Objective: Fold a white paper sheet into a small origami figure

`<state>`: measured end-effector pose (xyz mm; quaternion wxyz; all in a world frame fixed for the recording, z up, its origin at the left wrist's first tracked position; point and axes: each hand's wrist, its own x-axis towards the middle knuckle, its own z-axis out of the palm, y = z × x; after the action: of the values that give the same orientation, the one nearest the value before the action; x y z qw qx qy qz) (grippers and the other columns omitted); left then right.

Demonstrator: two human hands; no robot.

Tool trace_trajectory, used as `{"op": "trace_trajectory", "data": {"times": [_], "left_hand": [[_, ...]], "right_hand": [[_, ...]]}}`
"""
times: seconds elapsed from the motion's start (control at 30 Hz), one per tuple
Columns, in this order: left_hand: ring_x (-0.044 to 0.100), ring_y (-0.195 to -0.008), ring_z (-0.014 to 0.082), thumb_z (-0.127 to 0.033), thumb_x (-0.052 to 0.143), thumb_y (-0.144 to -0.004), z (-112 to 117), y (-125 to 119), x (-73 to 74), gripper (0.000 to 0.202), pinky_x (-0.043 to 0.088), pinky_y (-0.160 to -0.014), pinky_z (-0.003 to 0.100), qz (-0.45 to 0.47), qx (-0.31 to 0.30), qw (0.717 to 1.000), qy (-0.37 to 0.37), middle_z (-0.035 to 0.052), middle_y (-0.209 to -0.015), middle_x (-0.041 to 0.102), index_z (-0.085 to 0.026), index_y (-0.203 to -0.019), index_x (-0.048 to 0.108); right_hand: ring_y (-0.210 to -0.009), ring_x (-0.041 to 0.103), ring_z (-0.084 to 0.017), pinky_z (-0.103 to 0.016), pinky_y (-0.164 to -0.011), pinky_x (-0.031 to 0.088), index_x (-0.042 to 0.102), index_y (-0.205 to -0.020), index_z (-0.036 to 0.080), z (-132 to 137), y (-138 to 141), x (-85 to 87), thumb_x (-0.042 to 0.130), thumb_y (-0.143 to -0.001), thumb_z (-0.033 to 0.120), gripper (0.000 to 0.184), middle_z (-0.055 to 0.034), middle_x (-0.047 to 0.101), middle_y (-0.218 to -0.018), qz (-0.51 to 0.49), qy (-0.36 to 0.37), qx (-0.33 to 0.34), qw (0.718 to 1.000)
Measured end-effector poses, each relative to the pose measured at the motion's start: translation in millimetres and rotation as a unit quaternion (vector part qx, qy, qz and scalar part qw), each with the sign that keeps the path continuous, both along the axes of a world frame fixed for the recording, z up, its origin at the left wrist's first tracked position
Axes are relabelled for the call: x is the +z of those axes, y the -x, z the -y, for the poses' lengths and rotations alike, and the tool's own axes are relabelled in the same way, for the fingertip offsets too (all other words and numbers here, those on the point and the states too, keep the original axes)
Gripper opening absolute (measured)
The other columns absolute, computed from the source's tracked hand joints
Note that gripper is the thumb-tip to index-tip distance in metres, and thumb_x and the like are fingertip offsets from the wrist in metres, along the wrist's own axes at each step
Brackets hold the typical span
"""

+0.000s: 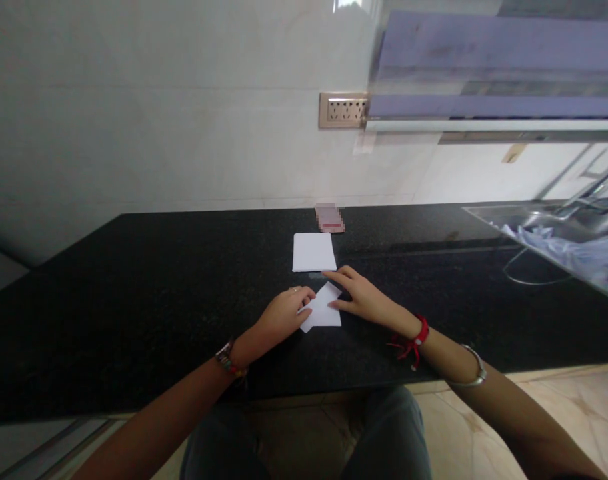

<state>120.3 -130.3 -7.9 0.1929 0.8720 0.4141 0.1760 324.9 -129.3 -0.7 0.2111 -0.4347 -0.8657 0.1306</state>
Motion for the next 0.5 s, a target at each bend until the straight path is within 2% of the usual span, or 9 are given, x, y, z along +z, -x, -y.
{"op": "trace_trajectory", "data": {"times": [0.03, 0.1, 0.2, 0.33, 0.5], "left_hand": [[0.054, -0.076, 0.0141, -0.01, 0.046, -0.072, 0, 0, 0.3, 0.022, 0.044, -0.072, 0.027, 0.002, -0.006, 1.0, -0.004, 0.0026, -0.082, 0.059, -0.014, -0.093, 0.053], [0.055, -0.081, 0.0142, -0.009, 0.044, -0.073, 0, -1, 0.9, 0.024, 0.044, -0.076, 0.028, 0.005, -0.017, 1.0, -0.005, 0.0033, -0.087, 0.059, -0.015, -0.094, 0.053], [0.055, -0.085, 0.0148, -0.011, 0.045, -0.075, 0, -1, 1.2, 0.023, 0.043, -0.079, 0.029, 0.003, -0.017, 1.0, -0.003, 0.0039, -0.09, 0.06, -0.015, -0.096, 0.052], [0.055, -0.077, 0.0162, -0.02, 0.053, -0.073, -1, 1, -0.2, 0.025, 0.044, -0.071, 0.03, -0.018, 0.007, 1.0, 0.006, 0.0033, -0.084, 0.06, -0.014, -0.098, 0.052], [0.054, -0.068, 0.013, -0.013, 0.054, -0.07, -3, 1, 0.7, 0.022, 0.043, -0.067, 0.027, -0.009, 0.009, 1.0, 0.016, 0.0014, -0.078, 0.059, -0.013, -0.092, 0.055]], "right_hand": [[-0.103, 0.047, -0.022, -0.038, -0.086, 0.041, 0.04, -0.125, 0.018, -1, -1, -0.4, 0.061, -0.071, 0.02, 0.058, -0.0128, 0.046, -0.114, -0.005, -0.026, 0.026, 0.999], [-0.111, 0.04, -0.023, -0.041, -0.092, 0.036, 0.042, -0.123, 0.019, -4, -2, -1.7, 0.06, -0.072, 0.017, 0.054, -0.0122, 0.042, -0.12, 0.003, -0.049, 0.067, 0.997], [-0.1, 0.048, -0.021, -0.039, -0.087, 0.04, 0.052, -0.113, 0.016, -7, -2, -3.1, 0.057, -0.075, 0.014, 0.039, -0.0108, 0.053, -0.105, 0.032, -0.018, 0.089, 0.995], [-0.085, 0.053, -0.017, -0.034, -0.079, 0.045, 0.06, -0.097, 0.012, -9, -2, -3.1, 0.055, -0.077, 0.014, 0.02, -0.009, 0.057, -0.09, 0.036, 0.028, 0.085, 0.995], [-0.103, 0.047, -0.02, -0.038, -0.089, 0.039, 0.054, -0.11, 0.015, -12, -4, -4.8, 0.06, -0.073, 0.014, 0.037, -0.0109, 0.052, -0.108, 0.027, 0.001, 0.098, 0.995]]}}
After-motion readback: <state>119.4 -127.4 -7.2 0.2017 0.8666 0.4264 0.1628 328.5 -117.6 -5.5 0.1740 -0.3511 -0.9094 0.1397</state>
